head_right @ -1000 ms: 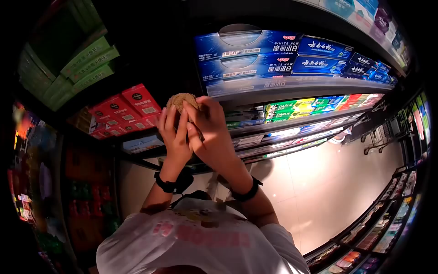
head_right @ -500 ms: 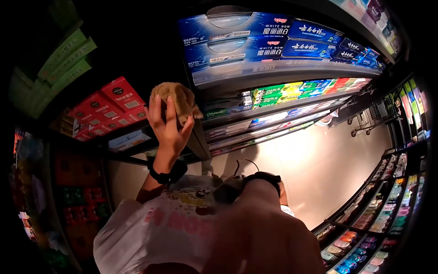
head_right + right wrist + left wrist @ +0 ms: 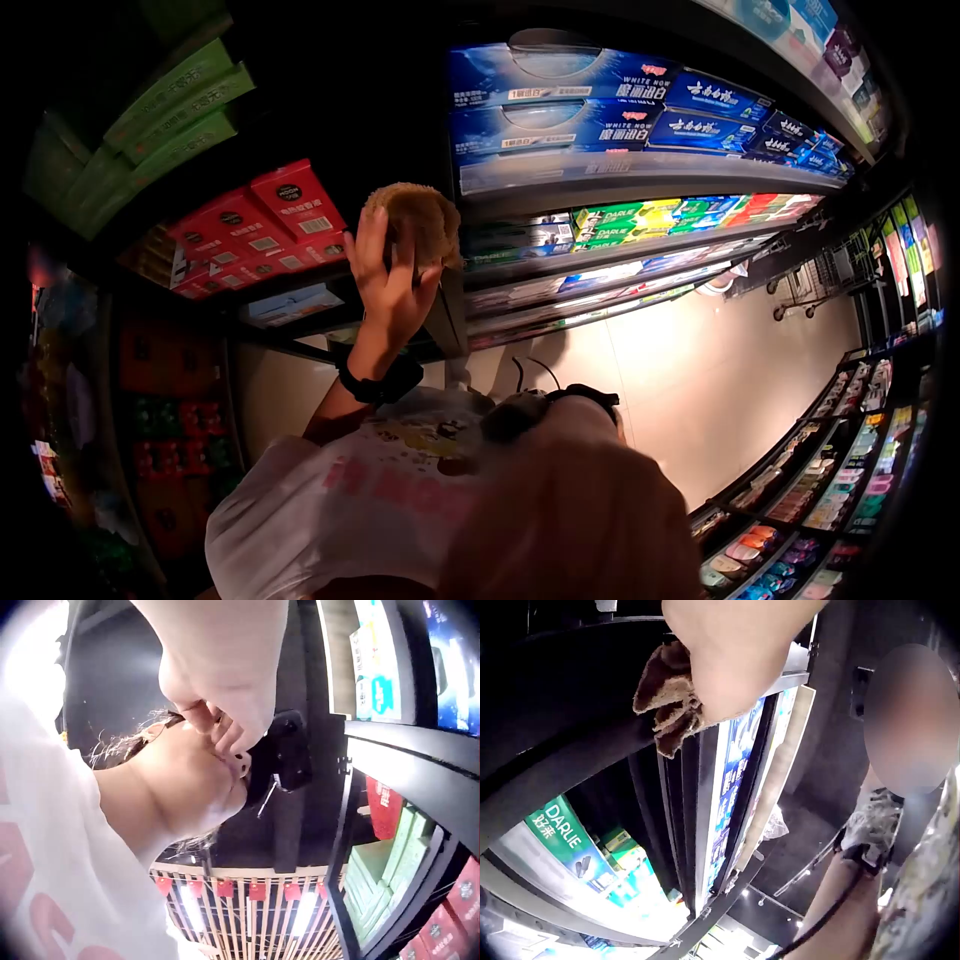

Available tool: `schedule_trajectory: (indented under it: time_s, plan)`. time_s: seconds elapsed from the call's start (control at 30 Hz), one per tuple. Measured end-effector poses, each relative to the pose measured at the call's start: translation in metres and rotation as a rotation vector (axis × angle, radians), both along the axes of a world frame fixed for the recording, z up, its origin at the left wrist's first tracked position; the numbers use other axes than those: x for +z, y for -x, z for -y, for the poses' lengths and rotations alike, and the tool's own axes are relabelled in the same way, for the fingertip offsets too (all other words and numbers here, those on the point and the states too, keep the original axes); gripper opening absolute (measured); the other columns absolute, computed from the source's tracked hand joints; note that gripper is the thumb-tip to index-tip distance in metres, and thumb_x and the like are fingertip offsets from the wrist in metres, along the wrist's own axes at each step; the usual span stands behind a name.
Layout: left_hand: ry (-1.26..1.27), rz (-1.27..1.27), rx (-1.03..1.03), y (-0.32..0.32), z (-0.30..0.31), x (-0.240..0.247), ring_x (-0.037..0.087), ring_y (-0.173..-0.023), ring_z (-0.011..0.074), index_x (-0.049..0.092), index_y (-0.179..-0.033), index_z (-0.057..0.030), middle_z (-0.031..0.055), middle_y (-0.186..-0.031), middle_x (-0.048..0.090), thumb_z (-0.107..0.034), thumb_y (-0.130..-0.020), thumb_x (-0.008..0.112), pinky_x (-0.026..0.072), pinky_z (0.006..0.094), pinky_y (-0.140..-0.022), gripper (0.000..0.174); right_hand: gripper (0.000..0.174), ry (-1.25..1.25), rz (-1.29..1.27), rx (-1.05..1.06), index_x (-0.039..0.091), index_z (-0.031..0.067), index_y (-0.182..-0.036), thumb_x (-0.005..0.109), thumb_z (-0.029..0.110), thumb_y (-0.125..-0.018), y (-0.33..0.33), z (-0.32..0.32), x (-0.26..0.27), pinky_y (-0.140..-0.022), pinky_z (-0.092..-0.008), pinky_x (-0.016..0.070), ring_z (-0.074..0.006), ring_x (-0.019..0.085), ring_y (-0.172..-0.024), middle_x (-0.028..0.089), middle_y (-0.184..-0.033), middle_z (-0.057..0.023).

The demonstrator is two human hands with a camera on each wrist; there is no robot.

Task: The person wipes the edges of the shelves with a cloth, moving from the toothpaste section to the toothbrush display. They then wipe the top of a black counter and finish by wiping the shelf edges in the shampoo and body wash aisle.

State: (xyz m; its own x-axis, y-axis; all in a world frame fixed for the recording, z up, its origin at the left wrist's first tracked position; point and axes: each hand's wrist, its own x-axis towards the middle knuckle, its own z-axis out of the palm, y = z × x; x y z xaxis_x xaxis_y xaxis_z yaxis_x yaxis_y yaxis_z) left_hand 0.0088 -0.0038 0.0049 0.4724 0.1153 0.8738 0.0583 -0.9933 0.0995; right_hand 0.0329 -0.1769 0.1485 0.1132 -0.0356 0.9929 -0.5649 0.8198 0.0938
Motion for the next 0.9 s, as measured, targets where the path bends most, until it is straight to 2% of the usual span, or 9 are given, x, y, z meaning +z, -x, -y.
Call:
schedule_trajectory:
  time_s: [0.13,0.23,0.37,0.47,0.6,0.67,0.73,0.77,0.9]
  plan:
    - [0.028,0.059,-0.031,-0.001,-0.005,0.001,0.033,-0.128,0.041,0.055,-0.119,-0.0021,0.0184,-0.139,0.035,-0.011,-0.074,0.066,0.0197,0.0564,-0.104,0.047,0.026,0.634,0.19,-1.523,0.059,0.0013,-0.092,0.055,-0.004,-0.068,-0.025,-0.027,-0.046,-0.076,-0.0351,0.0448,-0.0272,0.057,-0.083,0.06,-0.099,-0.0146]
    - [-0.015,0.12,0.079,-0.007,-0.007,0.004,0.038,-0.127,0.0341,0.06,-0.118,-0.0129,0.0111,-0.138,0.04,-0.014,-0.071,0.065,0.0277,0.0566,-0.099,0.047,0.046,0.75,0.41,-1.929,0.056,0.0002,-0.114,0.054,-0.006,-0.069,-0.044,-0.06,-0.108,-0.09,-0.0405,0.0399,-0.0356,0.049,-0.109,0.049,-0.122,-0.0203]
    - [0.045,-0.08,0.087,-0.004,-0.009,0.056,0.034,-0.13,0.0345,0.054,-0.124,-0.0158,0.0075,-0.139,0.04,-0.019,-0.076,0.06,0.026,0.0592,-0.098,0.049,0.046,0.647,0.374,-2.071,0.052,-0.0003,-0.12,0.051,0.003,-0.074,-0.04,-0.074,-0.08,-0.097,-0.0467,0.0358,-0.0404,0.043,-0.116,0.043,-0.13,-0.0209]
    - [-0.037,0.223,0.1,-0.015,-0.011,0.094,0.034,-0.13,0.0329,0.05,-0.127,-0.0129,0.0073,-0.138,0.042,-0.02,-0.077,0.057,0.0269,0.0508,-0.1,0.051,0.049,0.508,0.367,-2.151,0.05,-0.0007,-0.122,0.052,0.006,-0.073,-0.041,-0.083,-0.034,-0.097,-0.0465,0.0344,-0.0412,0.044,-0.114,0.043,-0.128,-0.0216]
    - [-0.019,0.185,0.109,-0.017,-0.009,0.068,0.033,-0.131,0.0312,0.05,-0.127,-0.0119,0.0084,-0.141,0.039,-0.024,-0.077,0.055,0.0266,0.0471,-0.102,0.051,0.047,0.678,0.332,-2.15,0.051,0.0002,-0.118,0.056,0.007,-0.072,-0.034,-0.083,-0.047,-0.092,-0.0449,0.0372,-0.0389,0.046,-0.109,0.047,-0.122,-0.0199]
    - [0.126,-0.4,0.197,0.002,0.002,0.047,0.037,-0.128,0.03,0.049,-0.128,-0.0114,0.0074,-0.14,0.038,-0.025,-0.078,0.054,0.0279,0.0449,-0.103,0.052,0.047,0.742,0.345,-2.112,0.05,-0.0011,-0.118,0.058,0.005,-0.072,-0.036,-0.083,-0.095,-0.091,-0.0446,0.0376,-0.0377,0.048,-0.107,0.05,-0.118,-0.0208]
    - [0.046,-0.03,0.09,-0.003,-0.001,-0.016,0.045,-0.118,0.03,0.048,-0.127,-0.0111,0.0072,-0.131,0.044,-0.022,-0.075,0.056,0.0342,0.0409,-0.1,0.054,0.05,0.817,0.322,-2.046,0.049,-0.0006,-0.119,0.063,0.006,-0.071,-0.037,-0.082,-0.143,-0.087,-0.0429,0.0407,-0.0373,0.05,-0.102,0.053,-0.11,-0.0203]
    - [0.277,-0.297,0.018,0.007,0.004,-0.024,0.041,-0.121,0.0438,0.054,-0.119,0.0017,0.0205,-0.125,0.05,-0.02,-0.078,0.053,0.037,0.0521,-0.094,0.046,0.05,0.813,0.316,-2.044,0.049,-0.0006,-0.119,0.063,0.006,-0.071,-0.038,-0.084,-0.15,-0.087,-0.0429,0.0407,-0.0373,0.05,-0.102,0.053,-0.11,-0.0203]
    - [0.094,-0.139,0.015,0.003,0.004,-0.019,0.04,-0.12,0.0438,0.053,-0.119,0.0017,0.023,-0.129,0.044,-0.017,-0.075,0.056,0.0377,0.0517,-0.095,0.047,0.057,1.055,0.249,-1.972,0.05,0.0005,-0.119,0.066,0.002,-0.065,-0.041,-0.083,-0.151,-0.08,-0.038,0.0451,-0.0343,0.052,-0.094,0.052,-0.101,-0.0182]
